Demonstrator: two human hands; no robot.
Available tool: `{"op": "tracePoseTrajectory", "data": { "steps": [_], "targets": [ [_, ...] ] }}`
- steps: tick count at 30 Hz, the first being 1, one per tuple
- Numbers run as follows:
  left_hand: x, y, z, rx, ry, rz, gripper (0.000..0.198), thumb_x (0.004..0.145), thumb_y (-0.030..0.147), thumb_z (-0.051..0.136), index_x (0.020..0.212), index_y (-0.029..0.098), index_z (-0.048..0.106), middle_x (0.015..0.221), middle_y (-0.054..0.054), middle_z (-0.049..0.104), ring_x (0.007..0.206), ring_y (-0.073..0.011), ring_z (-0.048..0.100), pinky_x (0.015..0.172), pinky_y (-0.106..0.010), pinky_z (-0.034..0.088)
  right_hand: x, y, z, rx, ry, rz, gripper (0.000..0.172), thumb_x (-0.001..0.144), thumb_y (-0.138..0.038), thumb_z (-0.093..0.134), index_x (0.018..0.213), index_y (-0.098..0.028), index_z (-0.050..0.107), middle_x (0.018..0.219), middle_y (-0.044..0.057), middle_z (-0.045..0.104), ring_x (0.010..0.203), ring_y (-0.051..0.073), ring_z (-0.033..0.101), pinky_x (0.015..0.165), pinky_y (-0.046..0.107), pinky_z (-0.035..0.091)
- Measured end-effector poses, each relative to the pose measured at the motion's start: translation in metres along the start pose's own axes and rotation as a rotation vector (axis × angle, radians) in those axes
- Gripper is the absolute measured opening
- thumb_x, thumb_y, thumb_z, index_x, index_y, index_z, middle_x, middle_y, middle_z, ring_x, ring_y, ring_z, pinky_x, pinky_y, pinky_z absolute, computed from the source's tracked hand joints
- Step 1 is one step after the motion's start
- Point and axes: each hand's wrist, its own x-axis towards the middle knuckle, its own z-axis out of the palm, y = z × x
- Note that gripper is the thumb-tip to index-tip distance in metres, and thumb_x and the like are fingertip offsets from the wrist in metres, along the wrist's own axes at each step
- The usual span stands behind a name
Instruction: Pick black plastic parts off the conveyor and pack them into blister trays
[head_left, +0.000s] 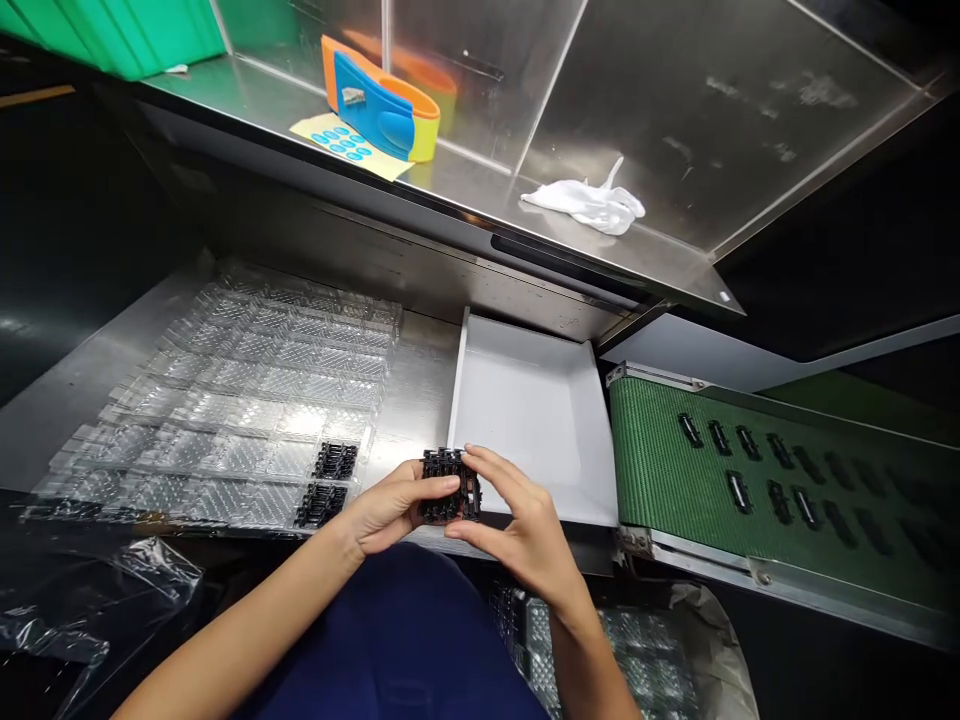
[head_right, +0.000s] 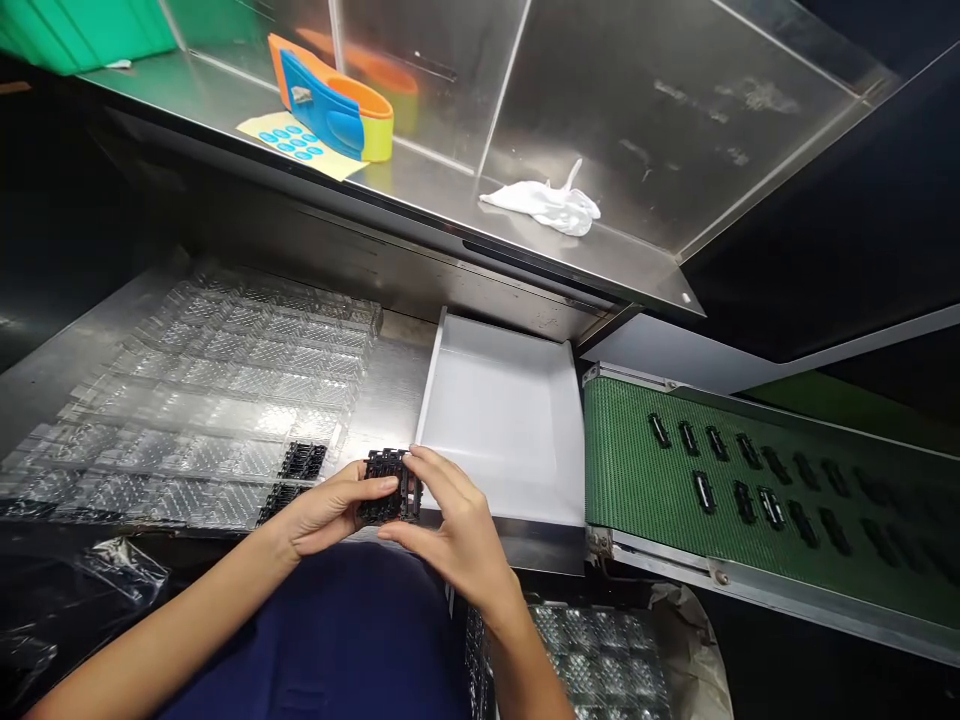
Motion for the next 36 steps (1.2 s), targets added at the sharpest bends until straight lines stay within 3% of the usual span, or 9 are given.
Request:
{"op": "tracePoseTrajectory", "data": {
  "steps": [8, 18, 29, 32, 34, 36],
  "targets": [
    [-0.002, 0.006, 0.012, -0.039, -0.058, -0.035, 0.036, 0.063, 0.029, 0.087, 0.094, 0.015, 0.075, 0.09, -0.008, 0.076, 0.085, -0.0216, 0.068, 0.082, -0.03, 0.05, -0.008, 0.003, 0.009, 0.035, 0.287, -0.056, 0.081, 0.066, -0.048, 0.084, 0.135, -0.024, 0.049, 0.124, 0.011, 0.063, 0.113, 0.027, 0.062, 0.101, 0.041, 0.051],
    [0.017, -0.004, 0.031, -0.026, -0.133, -0.101, 0.033, 0.067, 0.026, 0.085, 0.098, 0.019, 0.074, 0.092, -0.006, 0.077, 0.085, -0.022, 0.07, 0.083, -0.031, 0.051, -0.026, 0.013, -0.008, -0.019, 0.326, -0.085, 0.087, 0.066, -0.045, 0.084, 0.14, -0.028, 0.042, 0.126, 0.009, 0.062, 0.115, 0.027, 0.062, 0.102, 0.041, 0.051],
    [0.051, -0.013, 0.067, 0.086, -0.157, -0.153, 0.033, 0.064, 0.025, 0.086, 0.094, 0.018, 0.075, 0.092, -0.007, 0.076, 0.086, -0.0244, 0.07, 0.083, -0.033, 0.051, -0.048, 0.03, -0.035, -0.117, 0.362, -0.022, 0.086, 0.07, -0.04, 0.084, 0.142, -0.025, 0.04, 0.13, 0.011, 0.061, 0.12, 0.027, 0.059, 0.104, 0.041, 0.049],
    [0.064, -0.022, 0.076, 0.098, -0.13, -0.158, 0.033, 0.062, 0.026, 0.088, 0.091, 0.017, 0.076, 0.091, -0.006, 0.076, 0.082, -0.0215, 0.069, 0.077, -0.03, 0.053, -0.052, 0.047, -0.052, -0.086, 0.348, 0.087, 0.083, 0.066, -0.043, 0.086, 0.136, -0.023, 0.047, 0.128, 0.009, 0.063, 0.119, 0.025, 0.06, 0.103, 0.037, 0.048],
    [0.07, -0.026, 0.081, 0.107, -0.108, -0.161, 0.034, 0.061, 0.028, 0.089, 0.091, 0.017, 0.076, 0.092, -0.006, 0.076, 0.081, -0.0199, 0.069, 0.076, -0.028, 0.053, -0.055, 0.07, -0.079, -0.225, 0.433, 0.298, 0.062, 0.072, -0.044, 0.081, 0.125, -0.023, 0.057, 0.122, 0.006, 0.066, 0.113, 0.023, 0.063, 0.099, 0.034, 0.05],
    [0.075, -0.028, 0.087, 0.11, -0.11, -0.177, 0.037, 0.059, 0.028, 0.09, 0.091, 0.017, 0.077, 0.092, -0.005, 0.076, 0.08, -0.0194, 0.07, 0.076, -0.028, 0.055, -0.062, 0.1, -0.12, -0.448, 0.642, 0.581, 0.034, 0.087, -0.039, 0.065, 0.114, -0.02, 0.063, 0.117, 0.008, 0.067, 0.107, 0.023, 0.063, 0.097, 0.036, 0.049]
  ]
}}
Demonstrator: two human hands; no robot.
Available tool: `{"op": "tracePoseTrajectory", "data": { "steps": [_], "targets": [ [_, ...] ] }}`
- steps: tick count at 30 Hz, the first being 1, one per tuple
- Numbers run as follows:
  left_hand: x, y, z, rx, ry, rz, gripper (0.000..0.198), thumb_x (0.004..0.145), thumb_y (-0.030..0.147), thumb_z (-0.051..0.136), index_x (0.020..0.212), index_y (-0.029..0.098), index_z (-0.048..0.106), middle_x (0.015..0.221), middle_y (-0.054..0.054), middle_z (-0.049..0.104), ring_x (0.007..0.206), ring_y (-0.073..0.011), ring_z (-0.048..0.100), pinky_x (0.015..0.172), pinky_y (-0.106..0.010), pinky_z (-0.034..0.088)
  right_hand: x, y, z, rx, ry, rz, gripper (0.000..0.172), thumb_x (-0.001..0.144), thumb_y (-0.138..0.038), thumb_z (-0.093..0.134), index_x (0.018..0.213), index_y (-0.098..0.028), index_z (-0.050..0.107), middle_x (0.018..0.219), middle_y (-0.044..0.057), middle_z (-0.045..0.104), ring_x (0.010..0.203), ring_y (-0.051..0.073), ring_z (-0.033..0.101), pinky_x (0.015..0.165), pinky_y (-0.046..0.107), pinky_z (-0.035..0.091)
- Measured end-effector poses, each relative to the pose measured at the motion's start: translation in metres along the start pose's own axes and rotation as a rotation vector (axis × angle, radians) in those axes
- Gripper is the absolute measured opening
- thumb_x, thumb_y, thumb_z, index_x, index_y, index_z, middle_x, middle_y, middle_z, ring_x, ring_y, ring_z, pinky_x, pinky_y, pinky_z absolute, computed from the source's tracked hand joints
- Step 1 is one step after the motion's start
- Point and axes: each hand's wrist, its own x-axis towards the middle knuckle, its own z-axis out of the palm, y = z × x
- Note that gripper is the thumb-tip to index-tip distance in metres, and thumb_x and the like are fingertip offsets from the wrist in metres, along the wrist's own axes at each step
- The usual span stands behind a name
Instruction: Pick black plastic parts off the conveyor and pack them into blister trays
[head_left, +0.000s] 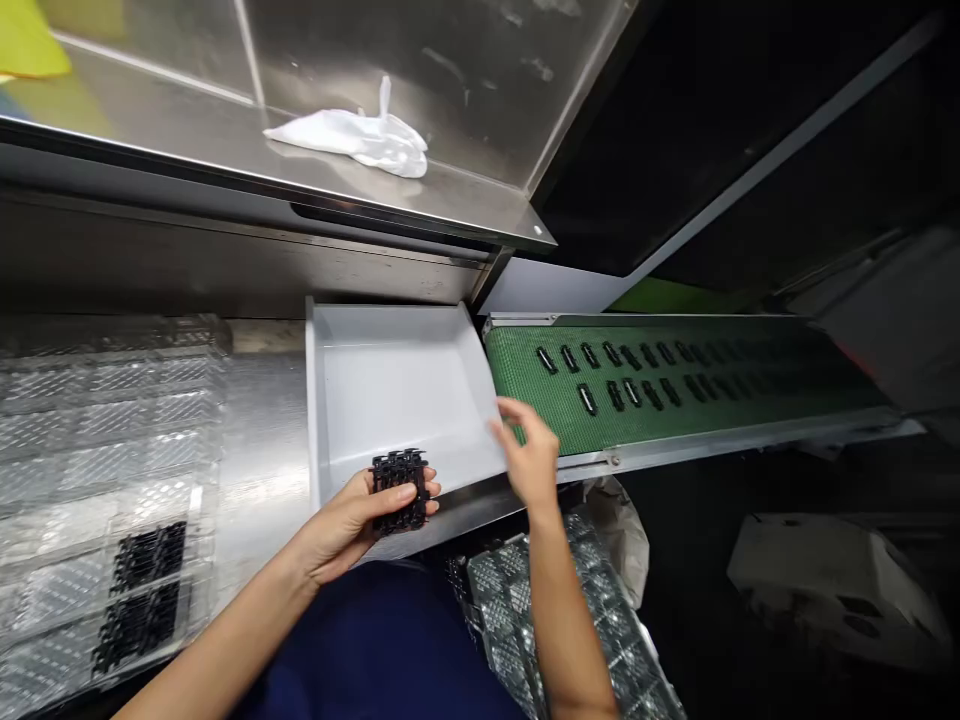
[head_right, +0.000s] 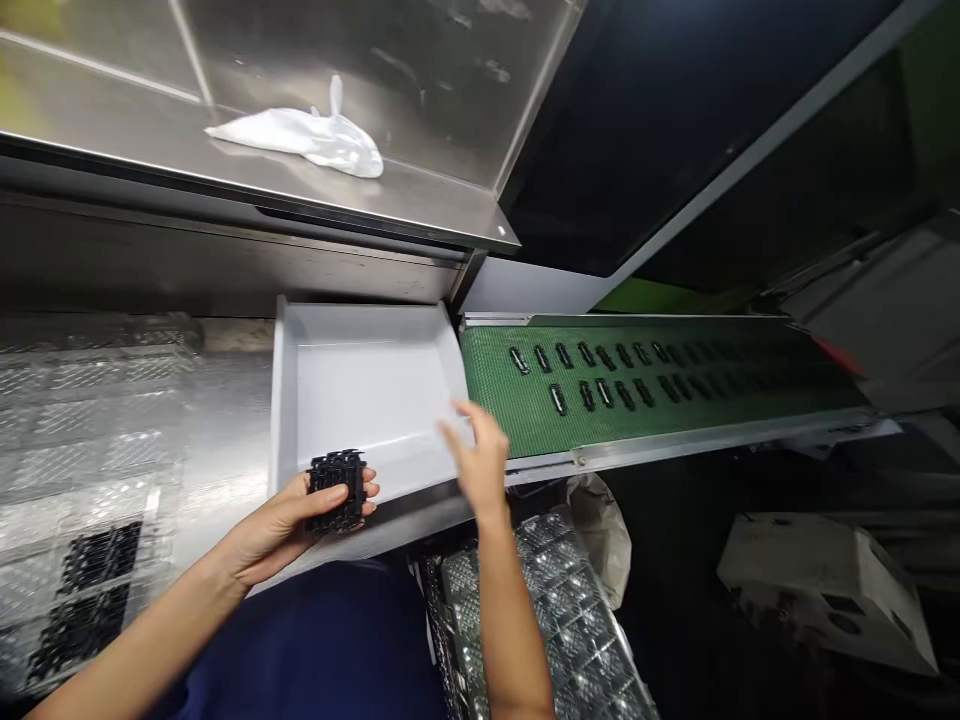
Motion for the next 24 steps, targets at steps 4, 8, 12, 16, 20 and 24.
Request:
{"op": "tracePoseTrajectory", "data": {
  "steps": [4, 8, 12, 16, 20, 24],
  "targets": [
    [0.001, 0.005, 0.006, 0.019, 0.003, -0.036, 0.04, 0.056, 0.028, 0.092, 0.092, 0.017, 0.077, 0.09, -0.006, 0.076, 0.08, -0.0199, 0.071, 0.074, -0.026, 0.057, 0.059, 0.077, -0.042, -0.224, 0.279, 0.318, 0.03, 0.093, -0.026, 0.053, 0.116, -0.007, 0.058, 0.126, 0.021, 0.056, 0.117, 0.032, 0.052, 0.101, 0.054, 0.036],
    [-0.002, 0.01, -0.001, 0.016, 0.041, -0.009, 0.04, 0.058, 0.029, 0.091, 0.093, 0.018, 0.076, 0.092, -0.006, 0.076, 0.081, -0.0205, 0.071, 0.074, -0.027, 0.057, 0.075, 0.101, -0.065, -0.278, 0.236, 0.369, 0.021, 0.091, -0.024, 0.059, 0.108, -0.012, 0.062, 0.116, 0.013, 0.061, 0.112, 0.028, 0.056, 0.098, 0.051, 0.041],
    [-0.006, 0.014, -0.015, 0.029, 0.065, 0.051, 0.036, 0.063, 0.028, 0.088, 0.094, 0.016, 0.075, 0.091, -0.007, 0.076, 0.086, -0.0206, 0.069, 0.083, -0.029, 0.054, 0.05, 0.048, -0.058, -0.17, -0.031, 0.12, 0.023, 0.094, -0.019, 0.049, 0.104, -0.011, 0.068, 0.112, 0.016, 0.066, 0.108, 0.028, 0.06, 0.097, 0.044, 0.043],
    [-0.018, 0.022, -0.031, 0.104, 0.002, 0.093, 0.033, 0.067, 0.028, 0.085, 0.095, 0.013, 0.074, 0.091, -0.008, 0.076, 0.086, -0.0208, 0.068, 0.086, -0.031, 0.05, 0.003, -0.041, -0.035, 0.149, -0.659, -0.392, 0.016, 0.093, -0.024, 0.059, 0.102, -0.023, 0.072, 0.104, 0.004, 0.069, 0.096, 0.018, 0.065, 0.087, 0.028, 0.051],
    [-0.037, 0.025, -0.046, 0.164, -0.03, 0.079, 0.032, 0.067, 0.028, 0.084, 0.095, 0.013, 0.075, 0.091, -0.008, 0.076, 0.086, -0.0204, 0.067, 0.083, -0.029, 0.05, -0.029, -0.102, -0.003, 0.388, -0.652, -0.561, 0.015, 0.093, -0.021, 0.06, 0.106, -0.022, 0.069, 0.1, 0.004, 0.07, 0.09, 0.017, 0.066, 0.083, 0.028, 0.053],
    [-0.058, 0.02, -0.059, 0.041, -0.005, 0.094, 0.032, 0.069, 0.028, 0.084, 0.097, 0.015, 0.074, 0.089, -0.006, 0.076, 0.082, -0.0189, 0.068, 0.075, -0.027, 0.052, -0.043, -0.124, 0.03, 0.454, -0.461, -0.503, 0.019, 0.092, -0.019, 0.062, 0.11, -0.021, 0.068, 0.102, 0.006, 0.071, 0.079, 0.016, 0.067, 0.08, 0.029, 0.056]
  ]
}}
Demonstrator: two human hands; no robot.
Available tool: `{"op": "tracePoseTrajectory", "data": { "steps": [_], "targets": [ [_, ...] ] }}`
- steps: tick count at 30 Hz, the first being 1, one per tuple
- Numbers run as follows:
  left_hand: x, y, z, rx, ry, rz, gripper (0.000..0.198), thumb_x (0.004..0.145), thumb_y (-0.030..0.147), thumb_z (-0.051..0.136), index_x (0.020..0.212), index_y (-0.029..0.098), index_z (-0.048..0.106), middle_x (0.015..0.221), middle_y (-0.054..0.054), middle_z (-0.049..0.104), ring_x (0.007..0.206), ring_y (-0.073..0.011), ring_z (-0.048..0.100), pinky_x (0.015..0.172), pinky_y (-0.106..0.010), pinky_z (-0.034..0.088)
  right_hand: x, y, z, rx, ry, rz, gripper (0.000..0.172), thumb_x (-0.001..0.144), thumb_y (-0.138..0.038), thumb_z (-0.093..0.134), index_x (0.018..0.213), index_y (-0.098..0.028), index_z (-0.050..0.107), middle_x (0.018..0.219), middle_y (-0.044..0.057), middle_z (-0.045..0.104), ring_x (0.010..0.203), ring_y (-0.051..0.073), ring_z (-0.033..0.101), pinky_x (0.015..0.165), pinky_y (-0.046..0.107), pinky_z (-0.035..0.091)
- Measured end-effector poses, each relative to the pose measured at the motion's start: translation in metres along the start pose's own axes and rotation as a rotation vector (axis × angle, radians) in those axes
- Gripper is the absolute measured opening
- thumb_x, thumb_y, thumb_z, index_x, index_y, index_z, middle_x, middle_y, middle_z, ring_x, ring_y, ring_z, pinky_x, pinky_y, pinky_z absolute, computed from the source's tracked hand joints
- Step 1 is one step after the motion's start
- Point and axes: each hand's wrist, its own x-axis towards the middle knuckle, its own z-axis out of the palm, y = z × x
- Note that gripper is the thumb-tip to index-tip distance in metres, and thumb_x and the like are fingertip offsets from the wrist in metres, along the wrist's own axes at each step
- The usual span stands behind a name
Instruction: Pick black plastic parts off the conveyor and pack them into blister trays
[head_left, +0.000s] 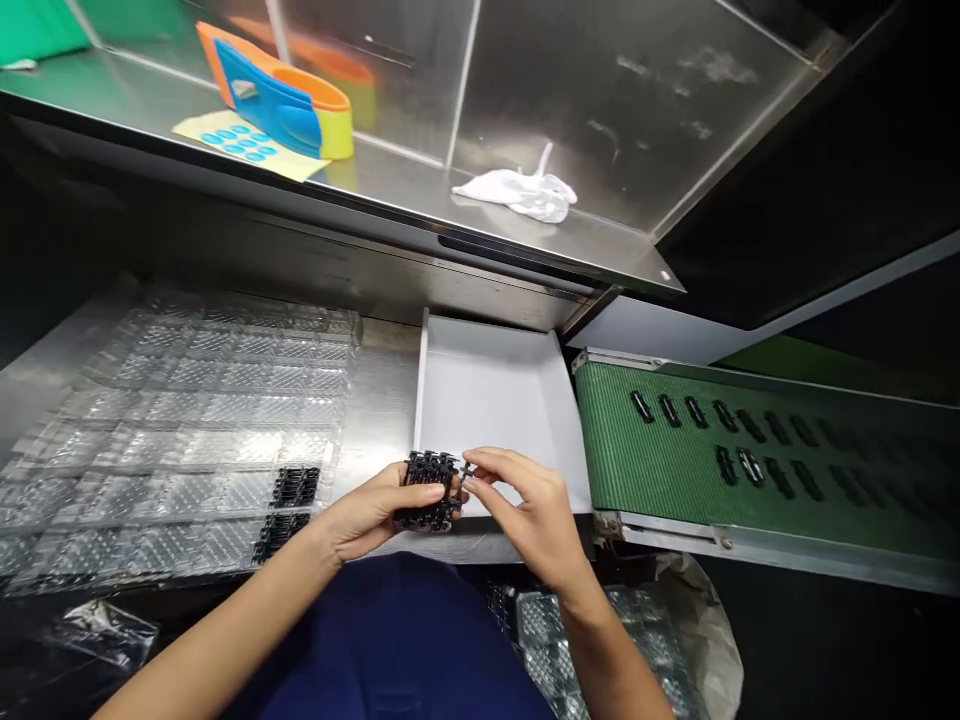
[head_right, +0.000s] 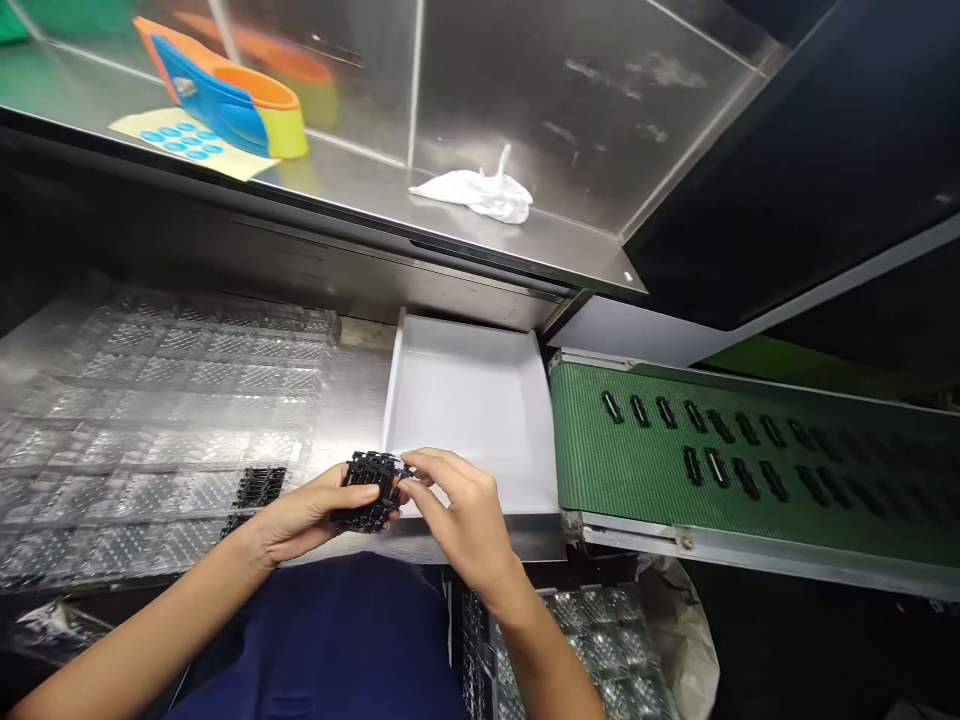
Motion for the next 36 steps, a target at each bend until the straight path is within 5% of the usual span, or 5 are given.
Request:
{"op": "tracePoseTrajectory", "data": {
  "steps": [7, 24, 30, 33, 36],
  "targets": [
    [-0.03, -0.002, -0.019, -0.161, 0.125, 0.046, 0.032, 0.069, 0.031, 0.085, 0.095, 0.018, 0.073, 0.089, -0.005, 0.076, 0.083, -0.0172, 0.07, 0.073, -0.025, 0.054, 0.004, -0.008, 0.036, -0.056, -0.189, -0.112, 0.072, 0.08, -0.04, 0.075, 0.143, -0.024, 0.044, 0.137, 0.01, 0.055, 0.125, 0.026, 0.053, 0.105, 0.04, 0.047],
    [-0.077, 0.016, -0.063, -0.004, 0.082, 0.133, 0.038, 0.068, 0.028, 0.084, 0.103, 0.017, 0.073, 0.094, -0.007, 0.077, 0.088, -0.0197, 0.07, 0.08, -0.027, 0.052, 0.012, -0.039, 0.088, -0.032, -0.212, -0.093, 0.077, 0.08, -0.035, 0.077, 0.145, -0.03, 0.037, 0.134, 0.007, 0.058, 0.121, 0.024, 0.056, 0.103, 0.037, 0.047],
    [-0.092, 0.012, -0.073, 0.116, 0.197, 0.254, 0.037, 0.068, 0.032, 0.083, 0.101, 0.017, 0.074, 0.093, -0.007, 0.077, 0.09, -0.0222, 0.069, 0.082, -0.029, 0.052, 0.013, -0.035, 0.117, 0.468, -0.193, 0.17, 0.077, 0.067, -0.032, 0.087, 0.134, -0.034, 0.05, 0.137, 0.002, 0.054, 0.122, 0.022, 0.053, 0.104, 0.034, 0.043],
    [-0.099, 0.005, -0.078, 0.222, 0.266, 0.347, 0.04, 0.069, 0.035, 0.082, 0.102, 0.016, 0.074, 0.096, -0.008, 0.077, 0.094, -0.026, 0.069, 0.087, -0.035, 0.052, 0.012, -0.027, 0.144, 0.874, -0.031, 0.437, 0.049, 0.067, -0.028, 0.087, 0.109, -0.031, 0.061, 0.106, -0.003, 0.062, 0.094, 0.013, 0.06, 0.087, 0.023, 0.05],
    [-0.107, 0.0, -0.084, 0.276, 0.323, 0.389, 0.041, 0.069, 0.036, 0.08, 0.104, 0.016, 0.074, 0.107, -0.01, 0.075, 0.103, -0.0297, 0.067, 0.097, -0.042, 0.048, 0.009, -0.022, 0.171, 1.048, -0.064, 0.611, 0.04, 0.066, -0.031, 0.086, 0.094, -0.027, 0.058, 0.085, -0.005, 0.058, 0.077, 0.01, 0.058, 0.073, 0.019, 0.049]
  ]
}}
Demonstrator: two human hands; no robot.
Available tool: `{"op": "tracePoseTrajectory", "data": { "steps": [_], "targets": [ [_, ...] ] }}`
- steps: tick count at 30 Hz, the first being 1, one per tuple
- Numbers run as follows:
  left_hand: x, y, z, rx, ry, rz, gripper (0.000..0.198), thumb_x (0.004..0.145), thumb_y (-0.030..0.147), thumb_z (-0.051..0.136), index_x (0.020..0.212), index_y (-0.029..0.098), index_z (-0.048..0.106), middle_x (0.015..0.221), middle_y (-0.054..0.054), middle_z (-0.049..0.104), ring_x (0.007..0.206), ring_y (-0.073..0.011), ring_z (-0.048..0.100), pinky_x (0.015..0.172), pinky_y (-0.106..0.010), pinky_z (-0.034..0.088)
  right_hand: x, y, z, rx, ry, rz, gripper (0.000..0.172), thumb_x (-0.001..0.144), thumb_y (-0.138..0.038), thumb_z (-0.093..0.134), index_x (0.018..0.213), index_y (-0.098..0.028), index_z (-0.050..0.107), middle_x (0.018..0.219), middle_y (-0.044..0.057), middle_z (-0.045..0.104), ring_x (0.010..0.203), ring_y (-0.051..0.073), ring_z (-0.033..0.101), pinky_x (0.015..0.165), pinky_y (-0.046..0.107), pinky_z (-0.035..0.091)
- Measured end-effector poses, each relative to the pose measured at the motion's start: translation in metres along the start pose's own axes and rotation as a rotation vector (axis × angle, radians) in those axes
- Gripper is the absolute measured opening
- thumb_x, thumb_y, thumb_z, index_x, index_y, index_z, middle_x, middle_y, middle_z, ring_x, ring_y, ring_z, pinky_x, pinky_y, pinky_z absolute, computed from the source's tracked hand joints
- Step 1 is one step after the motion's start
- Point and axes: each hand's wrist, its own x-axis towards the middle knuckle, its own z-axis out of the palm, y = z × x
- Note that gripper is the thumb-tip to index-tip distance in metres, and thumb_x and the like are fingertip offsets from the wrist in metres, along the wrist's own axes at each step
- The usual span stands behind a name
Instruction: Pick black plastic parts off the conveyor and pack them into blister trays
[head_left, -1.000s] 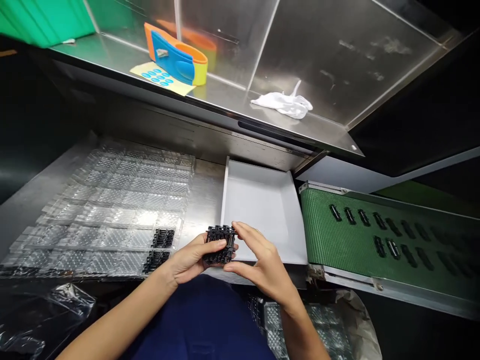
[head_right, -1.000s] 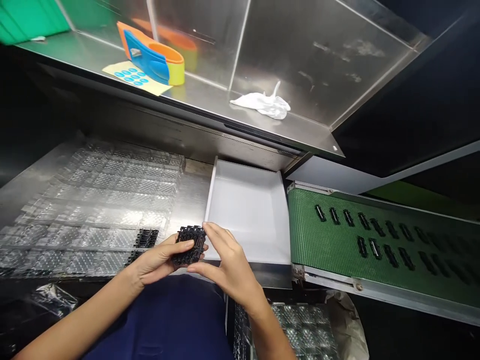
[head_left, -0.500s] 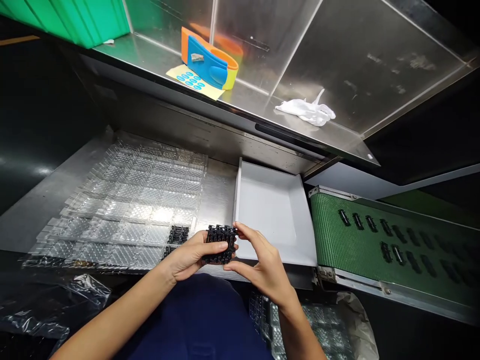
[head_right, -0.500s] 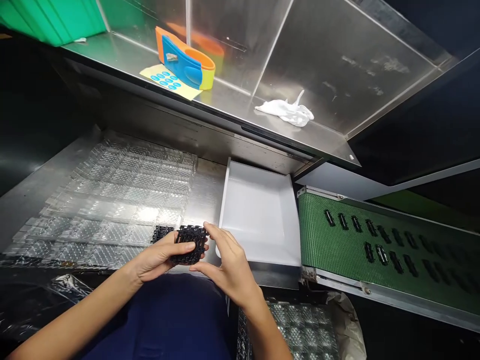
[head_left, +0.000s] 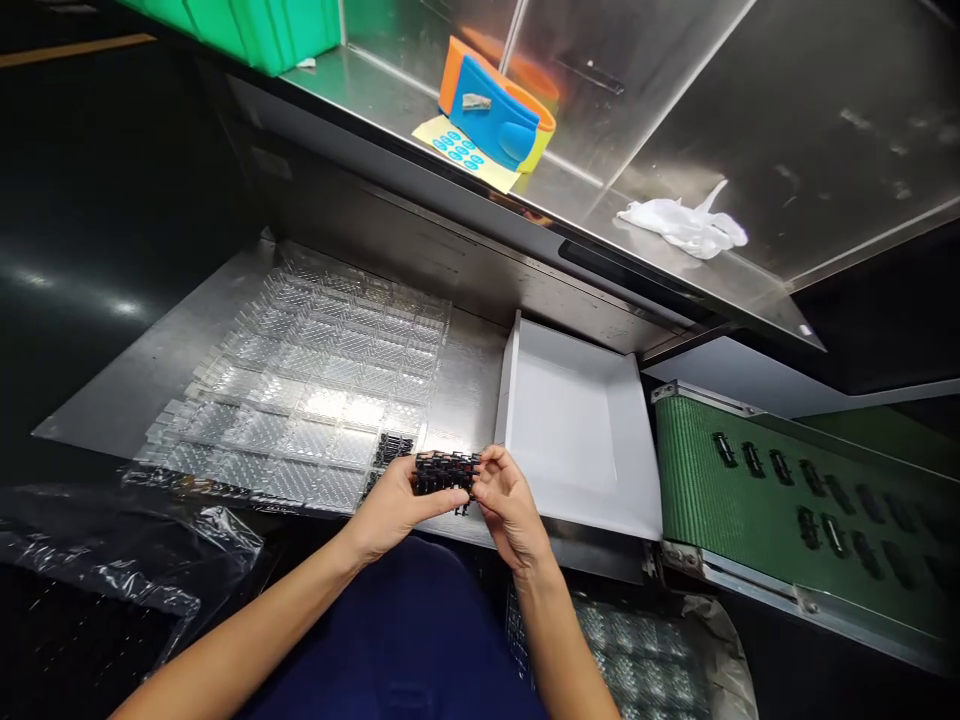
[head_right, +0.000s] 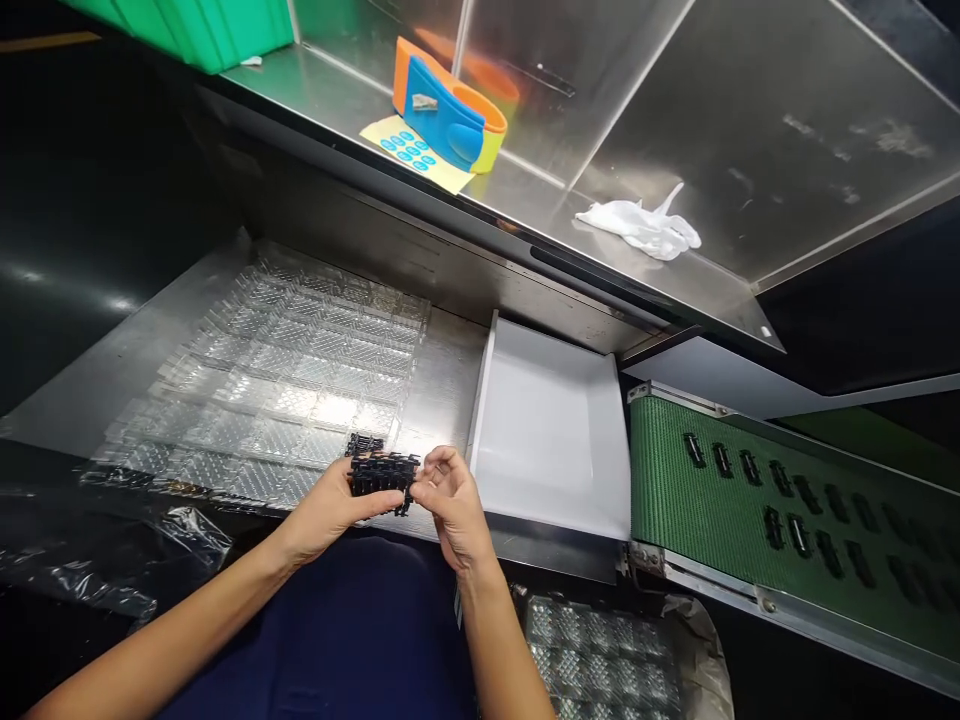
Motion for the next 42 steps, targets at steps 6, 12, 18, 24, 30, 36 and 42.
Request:
{"op": "tracePoseTrajectory", "data": {
  "steps": [6, 12, 18, 24, 30, 36, 42],
  "targets": [
    [-0.015, -0.004, -0.022, 0.206, 0.029, 0.16, 0.031, 0.073, 0.033, 0.078, 0.103, 0.027, 0.075, 0.115, -0.005, 0.073, 0.139, -0.0294, 0.038, 0.118, -0.045, -0.012, 0.011, 0.032, 0.016, -0.009, -0.189, 0.22, 0.051, 0.058, -0.053, 0.081, 0.093, -0.021, 0.062, 0.09, 0.006, 0.068, 0.084, 0.023, 0.065, 0.077, 0.034, 0.054],
    [-0.022, -0.023, -0.043, 0.449, 0.123, 0.235, 0.058, 0.077, 0.059, 0.067, 0.126, 0.029, 0.062, 0.15, -0.008, 0.045, 0.148, -0.0323, 0.009, 0.114, -0.052, -0.019, 0.024, 0.049, 0.022, -0.124, -0.306, 0.27, 0.052, 0.062, -0.056, 0.072, 0.1, -0.021, 0.068, 0.099, 0.009, 0.072, 0.089, 0.025, 0.067, 0.081, 0.037, 0.054],
    [-0.015, -0.054, -0.066, 0.694, 0.222, 0.156, 0.083, 0.074, 0.078, 0.048, 0.141, 0.031, 0.046, 0.162, -0.007, 0.018, 0.148, -0.0352, -0.007, 0.112, -0.058, -0.016, 0.036, 0.071, 0.027, -0.343, -0.342, 0.188, 0.053, 0.077, -0.061, 0.051, 0.105, -0.019, 0.067, 0.101, 0.011, 0.071, 0.089, 0.025, 0.067, 0.081, 0.037, 0.054],
    [0.002, -0.089, -0.095, 0.711, 0.38, -0.039, 0.096, 0.079, 0.077, 0.041, 0.153, 0.021, 0.016, 0.161, -0.02, 0.013, 0.146, -0.0409, -0.006, 0.108, -0.069, -0.007, 0.087, 0.097, 0.016, -0.73, -0.248, -0.006, 0.045, 0.084, -0.051, 0.053, 0.107, -0.014, 0.063, 0.101, 0.011, 0.07, 0.093, 0.025, 0.065, 0.083, 0.036, 0.052],
    [-0.014, -0.112, -0.124, 0.685, 0.507, -0.167, 0.081, 0.089, 0.067, 0.032, 0.151, 0.017, 0.02, 0.159, -0.022, 0.02, 0.147, -0.0391, 0.0, 0.109, -0.069, -0.007, 0.159, 0.111, -0.007, -1.213, -0.129, -0.223, 0.044, 0.076, -0.035, 0.069, 0.114, -0.013, 0.06, 0.118, 0.016, 0.06, 0.115, 0.032, 0.052, 0.101, 0.048, 0.04],
    [-0.035, -0.11, -0.134, 0.651, 0.571, -0.186, 0.071, 0.091, 0.062, 0.032, 0.149, 0.022, 0.026, 0.158, -0.019, 0.027, 0.148, -0.0359, 0.006, 0.111, -0.067, -0.007, 0.169, 0.127, -0.009, -1.49, -0.23, -0.317, 0.052, 0.092, -0.042, 0.057, 0.133, -0.012, 0.049, 0.139, 0.02, 0.048, 0.132, 0.031, 0.041, 0.11, 0.047, 0.035],
    [-0.041, -0.104, -0.134, 0.611, 0.594, -0.164, 0.069, 0.09, 0.061, 0.032, 0.147, 0.022, 0.027, 0.157, -0.019, 0.029, 0.147, -0.0348, 0.014, 0.111, -0.065, -0.009, 0.157, 0.144, -0.013, -1.622, -0.301, -0.296, 0.082, 0.091, -0.059, 0.051, 0.149, -0.006, 0.029, 0.158, 0.021, 0.017, 0.147, 0.034, 0.01, 0.119, 0.051, 0.014]
  ]
}}
